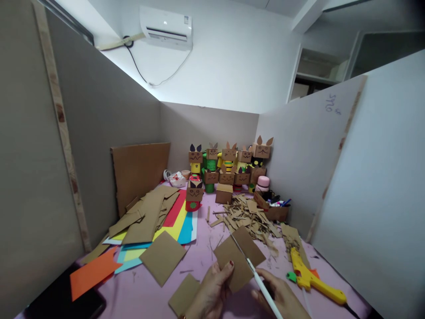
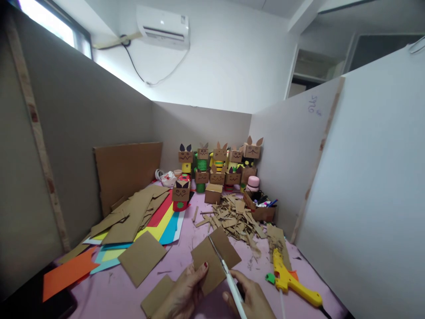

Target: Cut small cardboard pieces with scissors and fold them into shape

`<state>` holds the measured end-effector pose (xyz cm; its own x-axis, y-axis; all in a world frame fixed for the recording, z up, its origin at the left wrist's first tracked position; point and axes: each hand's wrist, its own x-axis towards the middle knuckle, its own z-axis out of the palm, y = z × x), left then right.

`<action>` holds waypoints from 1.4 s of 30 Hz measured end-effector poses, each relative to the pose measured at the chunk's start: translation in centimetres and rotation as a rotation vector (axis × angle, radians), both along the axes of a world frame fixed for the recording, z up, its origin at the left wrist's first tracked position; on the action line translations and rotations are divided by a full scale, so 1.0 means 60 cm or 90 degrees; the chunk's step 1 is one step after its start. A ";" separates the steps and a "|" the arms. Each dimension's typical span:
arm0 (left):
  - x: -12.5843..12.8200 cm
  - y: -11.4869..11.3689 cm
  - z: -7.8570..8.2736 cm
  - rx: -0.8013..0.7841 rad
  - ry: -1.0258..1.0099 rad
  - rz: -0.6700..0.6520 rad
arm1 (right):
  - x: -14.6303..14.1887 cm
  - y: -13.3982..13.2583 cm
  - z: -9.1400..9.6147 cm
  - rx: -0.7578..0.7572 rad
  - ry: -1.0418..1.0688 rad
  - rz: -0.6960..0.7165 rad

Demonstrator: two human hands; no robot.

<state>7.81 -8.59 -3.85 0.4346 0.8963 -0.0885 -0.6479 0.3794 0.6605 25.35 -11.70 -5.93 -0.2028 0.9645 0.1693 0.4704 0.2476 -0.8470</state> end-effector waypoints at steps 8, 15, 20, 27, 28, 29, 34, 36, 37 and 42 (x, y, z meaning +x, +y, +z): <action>-0.005 -0.004 0.007 0.026 0.007 0.002 | 0.007 -0.010 -0.013 -0.011 -0.014 -0.012; -0.006 0.002 0.001 0.032 0.006 0.024 | 0.004 -0.012 -0.008 -0.025 -0.003 0.001; -0.010 0.007 0.001 0.048 0.005 0.052 | 0.006 -0.021 0.005 -0.029 -0.002 0.002; 0.003 -0.002 0.000 0.029 -0.004 -0.004 | 0.011 -0.021 0.016 -0.012 -0.008 0.012; 0.006 -0.003 -0.003 0.032 -0.012 -0.001 | 0.011 -0.019 0.016 -0.008 -0.009 0.006; 0.007 -0.002 -0.005 0.033 -0.019 0.001 | 0.010 -0.018 0.015 -0.006 -0.011 0.000; 0.006 -0.002 -0.006 0.029 -0.022 -0.030 | 0.001 -0.015 0.016 0.004 -0.021 -0.015; 0.005 -0.003 -0.003 0.032 -0.028 -0.038 | -0.003 -0.015 0.017 -0.001 -0.006 -0.018; 0.004 -0.004 -0.002 0.028 -0.029 -0.039 | -0.005 -0.015 0.017 -0.004 0.001 -0.023; 0.005 -0.005 -0.003 0.005 -0.009 -0.029 | -0.012 -0.014 0.014 0.002 0.019 -0.042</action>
